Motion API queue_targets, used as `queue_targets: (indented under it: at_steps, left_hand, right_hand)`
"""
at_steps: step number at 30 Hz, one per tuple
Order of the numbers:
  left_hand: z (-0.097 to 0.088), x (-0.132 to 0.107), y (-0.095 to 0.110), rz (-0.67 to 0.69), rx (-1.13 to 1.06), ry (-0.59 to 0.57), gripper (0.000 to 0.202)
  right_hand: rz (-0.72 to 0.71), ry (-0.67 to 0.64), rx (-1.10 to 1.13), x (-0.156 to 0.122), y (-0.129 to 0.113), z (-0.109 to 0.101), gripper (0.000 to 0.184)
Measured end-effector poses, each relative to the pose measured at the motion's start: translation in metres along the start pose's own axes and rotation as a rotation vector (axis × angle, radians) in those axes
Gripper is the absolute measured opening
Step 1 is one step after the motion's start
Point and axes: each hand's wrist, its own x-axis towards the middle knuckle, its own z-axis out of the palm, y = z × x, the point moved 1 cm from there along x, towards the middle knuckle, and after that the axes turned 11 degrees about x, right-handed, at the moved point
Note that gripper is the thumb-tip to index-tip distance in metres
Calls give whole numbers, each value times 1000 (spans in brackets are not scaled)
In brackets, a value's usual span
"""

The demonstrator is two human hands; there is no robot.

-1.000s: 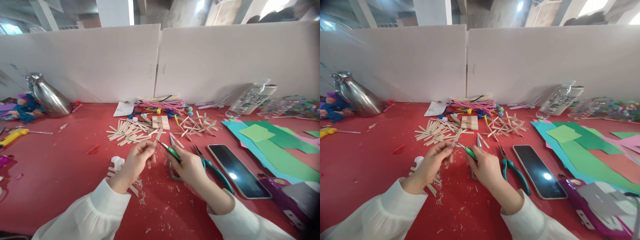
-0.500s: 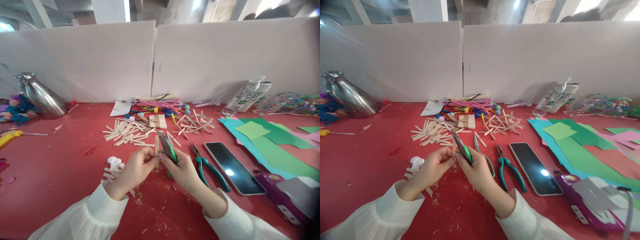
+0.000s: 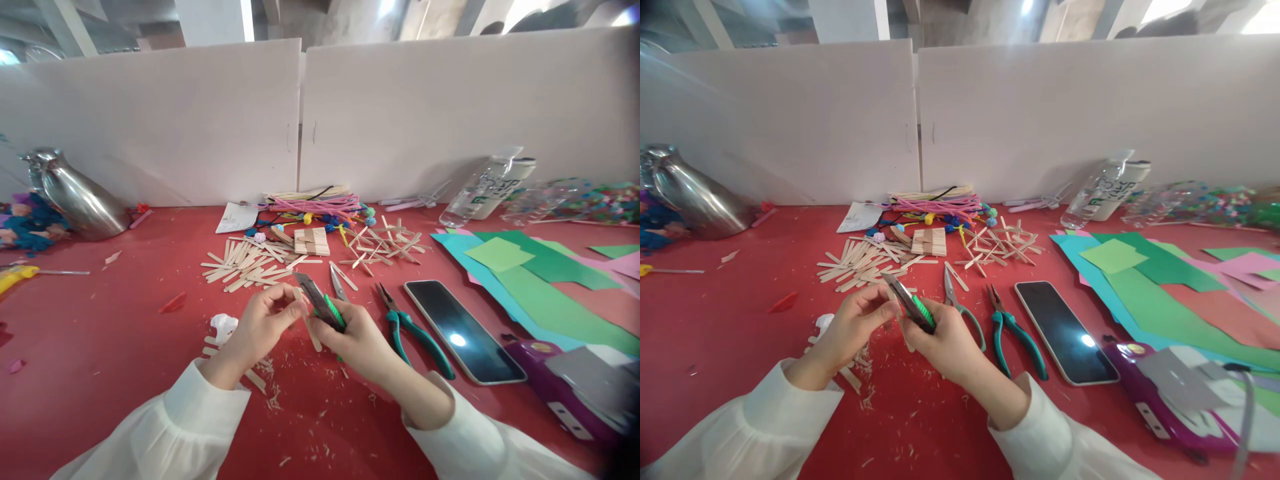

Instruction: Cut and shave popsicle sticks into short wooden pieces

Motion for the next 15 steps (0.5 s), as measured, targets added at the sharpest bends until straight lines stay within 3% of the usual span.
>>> queue_targets:
  at_steps: [6, 10, 15]
  left_hand:
    - [-3, 2, -5, -40, -145, 183, 19]
    - [-3, 2, -4, -59, -166, 175, 17]
    - [-3, 3, -3, -54, -182, 222, 18]
  right_hand:
    - [18, 84, 31, 1, 9, -5, 23]
    - [12, 191, 3, 3, 10, -12, 24]
    - [43, 99, -4, 3, 9, -13, 25]
